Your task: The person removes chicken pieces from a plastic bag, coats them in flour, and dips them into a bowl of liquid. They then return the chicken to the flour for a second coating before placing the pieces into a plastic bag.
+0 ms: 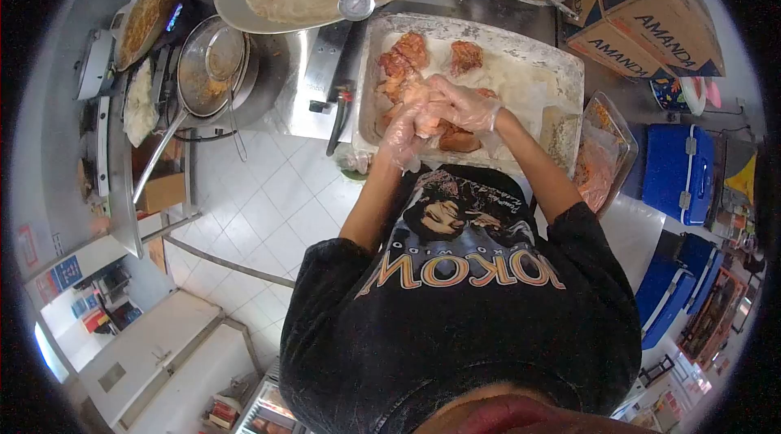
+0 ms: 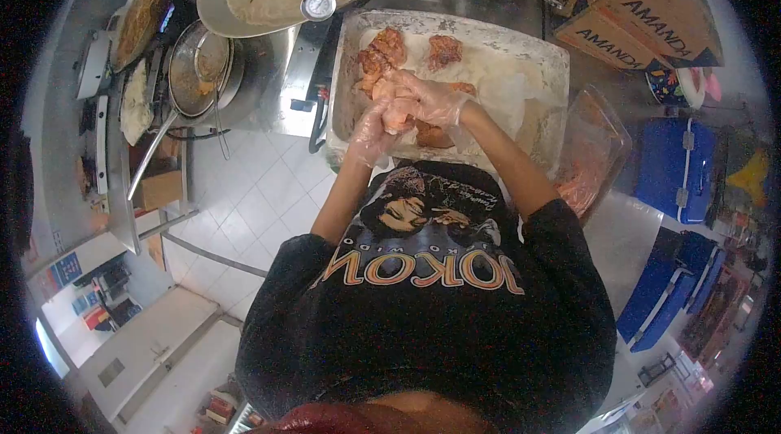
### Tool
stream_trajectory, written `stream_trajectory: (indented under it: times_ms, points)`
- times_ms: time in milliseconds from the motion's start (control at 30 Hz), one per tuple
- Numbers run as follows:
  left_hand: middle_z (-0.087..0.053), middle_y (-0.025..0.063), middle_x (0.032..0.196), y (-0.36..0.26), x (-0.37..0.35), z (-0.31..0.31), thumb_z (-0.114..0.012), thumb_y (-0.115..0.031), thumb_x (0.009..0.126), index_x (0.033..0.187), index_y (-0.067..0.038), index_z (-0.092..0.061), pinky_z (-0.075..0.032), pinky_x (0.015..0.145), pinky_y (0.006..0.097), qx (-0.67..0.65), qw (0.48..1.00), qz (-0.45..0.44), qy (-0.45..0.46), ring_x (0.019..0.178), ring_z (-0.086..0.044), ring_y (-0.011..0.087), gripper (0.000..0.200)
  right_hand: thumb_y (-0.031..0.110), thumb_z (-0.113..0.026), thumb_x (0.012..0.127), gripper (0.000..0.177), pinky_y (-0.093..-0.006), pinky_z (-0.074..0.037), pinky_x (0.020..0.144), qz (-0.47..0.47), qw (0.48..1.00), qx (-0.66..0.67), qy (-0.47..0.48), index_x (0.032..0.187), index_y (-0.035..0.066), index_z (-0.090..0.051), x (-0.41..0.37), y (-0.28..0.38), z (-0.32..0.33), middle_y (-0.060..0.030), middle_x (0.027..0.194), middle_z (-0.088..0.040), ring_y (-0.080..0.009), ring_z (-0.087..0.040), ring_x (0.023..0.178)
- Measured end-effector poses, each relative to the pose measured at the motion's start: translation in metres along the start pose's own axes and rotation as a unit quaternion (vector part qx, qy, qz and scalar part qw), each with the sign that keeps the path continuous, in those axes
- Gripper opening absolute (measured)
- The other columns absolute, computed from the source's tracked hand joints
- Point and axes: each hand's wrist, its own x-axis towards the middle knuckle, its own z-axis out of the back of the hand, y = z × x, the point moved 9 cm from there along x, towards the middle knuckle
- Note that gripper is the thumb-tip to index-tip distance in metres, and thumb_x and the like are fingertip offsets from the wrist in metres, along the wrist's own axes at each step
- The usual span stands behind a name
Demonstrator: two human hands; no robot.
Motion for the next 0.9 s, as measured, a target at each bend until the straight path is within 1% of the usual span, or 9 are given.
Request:
stream_trajectory:
  times_ms: [200, 400, 467, 500, 533, 633, 700, 800, 900]
  points:
    - [-0.062, 0.0054, 0.101, -0.013, -0.008, -0.008, -0.053, -0.025, 0.094, 0.114, -0.006, -0.052, -0.046, 0.055, 0.0229, -0.026, 0.995, -0.099, -0.007, 0.082, -0.059, 0.0123, 0.028, 0.030, -0.058, 0.090, 0.063, -0.0305, -0.043, 0.093, -0.083, 0.993, -0.048, -0.075, 0.135, -0.006, -0.032, 0.004, -0.017, -0.004, -0.0187, 0.118, -0.057, -0.0234, -0.054, 0.110]
    - [-0.064, 0.0026, 0.091, -0.036, 0.013, 0.031, -0.060, -0.019, 0.089, 0.109, -0.007, -0.059, -0.045, 0.056, 0.0214, 0.163, 0.965, -0.205, 0.004, 0.082, -0.058, 0.0086, 0.024, 0.032, -0.060, 0.087, 0.057, -0.0337, -0.038, 0.098, -0.168, 0.982, -0.051, -0.073, 0.131, 0.000, -0.043, 0.022, -0.034, -0.003, -0.0185, 0.126, -0.053, -0.0232, -0.049, 0.115]
    - [-0.064, 0.0041, 0.088, -0.075, 0.003, -0.016, -0.061, -0.018, 0.087, 0.111, -0.005, -0.059, -0.047, 0.062, 0.0227, 0.392, 0.872, -0.291, -0.019, 0.085, -0.058, 0.0105, 0.027, 0.040, -0.063, 0.084, 0.057, -0.0330, -0.039, 0.096, -0.202, 0.976, -0.078, -0.034, 0.123, 0.001, -0.050, 0.029, -0.051, 0.007, -0.0176, 0.123, -0.055, -0.0244, -0.051, 0.113]
    - [-0.063, 0.0048, 0.087, -0.094, -0.001, -0.036, -0.062, -0.018, 0.087, 0.111, -0.004, -0.060, -0.048, 0.064, 0.0234, 0.498, 0.800, -0.332, -0.030, 0.086, -0.058, 0.0115, 0.029, 0.044, -0.063, 0.082, 0.059, -0.0353, -0.040, 0.094, -0.181, 0.969, -0.143, -0.089, 0.120, 0.001, -0.051, 0.038, -0.069, 0.026, -0.0188, 0.117, -0.057, -0.0278, -0.053, 0.109]
    - [-0.062, 0.0129, 0.096, -0.094, 0.021, -0.005, -0.067, -0.025, 0.081, 0.124, -0.002, -0.051, -0.049, 0.078, 0.0324, 0.613, 0.754, -0.204, -0.121, 0.096, -0.060, 0.0224, 0.052, 0.048, -0.063, 0.080, 0.061, -0.0376, -0.042, 0.093, -0.158, 0.955, -0.206, -0.143, 0.116, 0.000, -0.053, 0.045, -0.089, 0.043, -0.0200, 0.112, -0.058, -0.0311, -0.055, 0.105]
    - [-0.055, 0.0218, 0.111, -0.095, 0.037, -0.024, -0.070, -0.037, 0.075, 0.136, -0.006, -0.040, -0.047, 0.087, 0.0405, 0.847, 0.479, -0.153, -0.175, 0.106, -0.056, 0.0340, 0.075, 0.044, -0.063, 0.078, 0.053, -0.0438, -0.042, 0.093, -0.110, 0.867, -0.410, -0.259, 0.112, 0.004, -0.055, 0.033, -0.072, 0.077, -0.0162, 0.114, -0.055, -0.0331, -0.050, 0.108]
    - [-0.047, 0.0257, 0.121, -0.090, 0.038, -0.014, -0.066, -0.049, 0.072, 0.143, -0.011, -0.028, -0.044, 0.092, 0.0446, 0.847, 0.470, -0.124, -0.217, 0.113, -0.051, 0.0400, 0.089, 0.033, -0.061, 0.082, 0.043, -0.0451, -0.039, 0.097, -0.084, 0.780, -0.512, -0.349, 0.118, 0.010, -0.055, 0.027, -0.080, 0.089, -0.0139, 0.118, -0.052, -0.0321, -0.045, 0.113]
    - [-0.041, 0.0302, 0.130, -0.089, 0.024, -0.008, -0.062, -0.045, 0.074, 0.143, -0.010, -0.029, -0.039, 0.097, 0.0454, 0.811, 0.496, -0.166, -0.263, 0.118, -0.045, 0.0415, 0.084, 0.025, -0.061, 0.080, 0.040, -0.0450, -0.039, 0.097, -0.108, 0.736, -0.609, -0.274, 0.118, 0.015, -0.056, 0.023, -0.089, 0.082, -0.0111, 0.123, -0.047, -0.0323, -0.039, 0.119]
    - [-0.043, 0.0281, 0.130, -0.074, 0.013, 0.005, -0.062, -0.046, 0.074, 0.139, -0.011, -0.037, -0.038, 0.097, 0.0468, 0.795, 0.519, -0.167, -0.266, 0.120, -0.044, 0.0407, 0.078, 0.019, -0.062, 0.076, 0.042, -0.0440, -0.041, 0.095, -0.165, 0.749, -0.598, -0.232, 0.117, 0.016, -0.056, 0.033, -0.107, 0.083, -0.0082, 0.123, -0.046, -0.0319, -0.034, 0.122]
